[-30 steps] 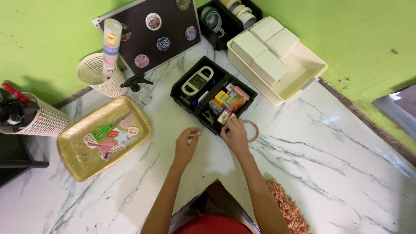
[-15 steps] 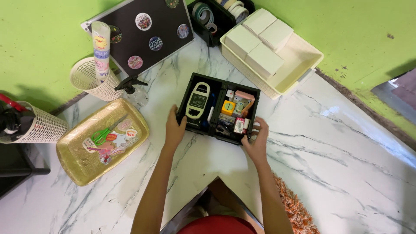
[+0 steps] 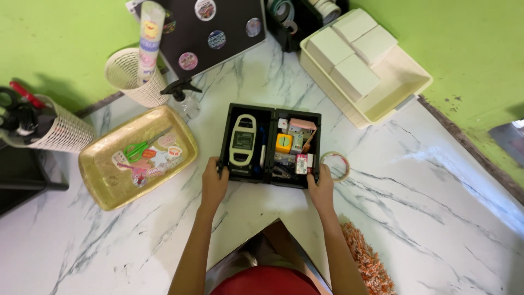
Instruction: Cleaning and organizing a workspace by dusting a shelf and organizing tools and items.
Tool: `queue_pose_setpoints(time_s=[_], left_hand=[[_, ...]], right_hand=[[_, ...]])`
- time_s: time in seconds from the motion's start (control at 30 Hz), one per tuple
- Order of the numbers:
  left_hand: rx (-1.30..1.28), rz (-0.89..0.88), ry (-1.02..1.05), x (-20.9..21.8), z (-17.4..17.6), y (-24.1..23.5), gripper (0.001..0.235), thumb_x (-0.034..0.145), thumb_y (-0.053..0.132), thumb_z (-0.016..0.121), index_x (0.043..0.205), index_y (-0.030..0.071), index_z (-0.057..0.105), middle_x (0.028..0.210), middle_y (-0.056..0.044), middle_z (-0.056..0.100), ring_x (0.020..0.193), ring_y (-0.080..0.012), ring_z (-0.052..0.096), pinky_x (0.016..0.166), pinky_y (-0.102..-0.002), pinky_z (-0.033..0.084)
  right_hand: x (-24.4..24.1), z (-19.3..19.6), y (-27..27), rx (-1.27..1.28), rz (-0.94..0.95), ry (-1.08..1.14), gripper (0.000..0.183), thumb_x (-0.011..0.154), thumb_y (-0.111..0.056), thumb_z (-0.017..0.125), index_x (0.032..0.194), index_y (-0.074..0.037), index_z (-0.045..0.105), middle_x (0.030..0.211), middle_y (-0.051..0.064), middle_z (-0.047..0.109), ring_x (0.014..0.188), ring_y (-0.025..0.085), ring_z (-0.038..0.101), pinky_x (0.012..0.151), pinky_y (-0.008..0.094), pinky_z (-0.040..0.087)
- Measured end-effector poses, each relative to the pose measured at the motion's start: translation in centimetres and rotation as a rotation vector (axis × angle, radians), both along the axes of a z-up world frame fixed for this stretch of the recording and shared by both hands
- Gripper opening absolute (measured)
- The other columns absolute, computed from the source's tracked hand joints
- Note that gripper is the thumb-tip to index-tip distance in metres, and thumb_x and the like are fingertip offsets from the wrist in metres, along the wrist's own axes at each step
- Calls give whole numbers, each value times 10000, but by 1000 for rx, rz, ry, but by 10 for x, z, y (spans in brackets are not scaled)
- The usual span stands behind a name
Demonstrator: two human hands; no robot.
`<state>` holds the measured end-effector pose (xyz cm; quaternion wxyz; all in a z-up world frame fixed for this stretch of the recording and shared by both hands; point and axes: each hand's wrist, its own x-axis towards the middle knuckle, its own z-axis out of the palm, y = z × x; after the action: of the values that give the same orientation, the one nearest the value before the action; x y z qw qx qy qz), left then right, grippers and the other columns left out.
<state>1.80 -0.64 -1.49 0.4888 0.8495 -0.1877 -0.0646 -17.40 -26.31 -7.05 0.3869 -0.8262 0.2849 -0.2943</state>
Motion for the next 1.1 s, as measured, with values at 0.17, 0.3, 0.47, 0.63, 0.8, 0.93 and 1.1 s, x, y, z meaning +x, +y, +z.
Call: queue_pose_setpoints(time_s=[0.17,0.3,0.47,0.63,0.8,0.93,1.1], left_hand=[[-91,36,8,-16,-12,57,275,868,116,668,1104,16,570,1019,-154,685,901,-266,670,739,-379,541],[-128,21,120,-17,-22,71,299,925,275,735,875,37,561,796,-62,600,715,-160,566,646,-294,487],[-165,162,253,-23,-35,77,463,927,278,759,701,33,438,630,-12,399,615,-112,367,546,-310,333],[-373,189,340,-45,-29,124,452,989,243,696,696,68,399,656,42,346,623,-73,316,537,-296,294],[-544,235,494,-76,2,197,254,986,214,630,777,80,575,695,66,503,650,-51,423,576,-263,381],[-567,366,436,-96,13,270,306,1011,185,650,769,48,523,694,52,463,653,-56,388,565,-266,355],[-590,580,301,-108,33,363,274,1024,147,626,790,23,560,708,35,509,653,-41,412,555,-258,373]], right_hand=[[11,28,17,154,25,4,247,933,-175,679,1051,20,585,895,147,611,816,285,594,756,387,485],[15,-7,6,380,-35,-7,313,1005,-249,685,865,-19,524,748,47,508,701,133,463,623,306,400],[8,-4,17,701,8,18,402,1000,-245,736,718,-64,514,663,-22,438,595,75,365,511,277,282],[-2,29,68,1019,-49,25,250,899,-163,749,707,-95,602,618,-47,545,498,61,446,457,258,342],[9,34,121,1020,88,-9,263,894,-82,731,684,-84,574,616,-36,543,497,48,456,444,251,358],[34,74,190,1021,222,21,311,913,-70,720,666,-100,534,615,-45,524,511,34,438,448,244,347],[92,80,277,1060,498,41,321,918,-51,686,672,-121,493,648,-45,545,566,37,461,507,231,380]])
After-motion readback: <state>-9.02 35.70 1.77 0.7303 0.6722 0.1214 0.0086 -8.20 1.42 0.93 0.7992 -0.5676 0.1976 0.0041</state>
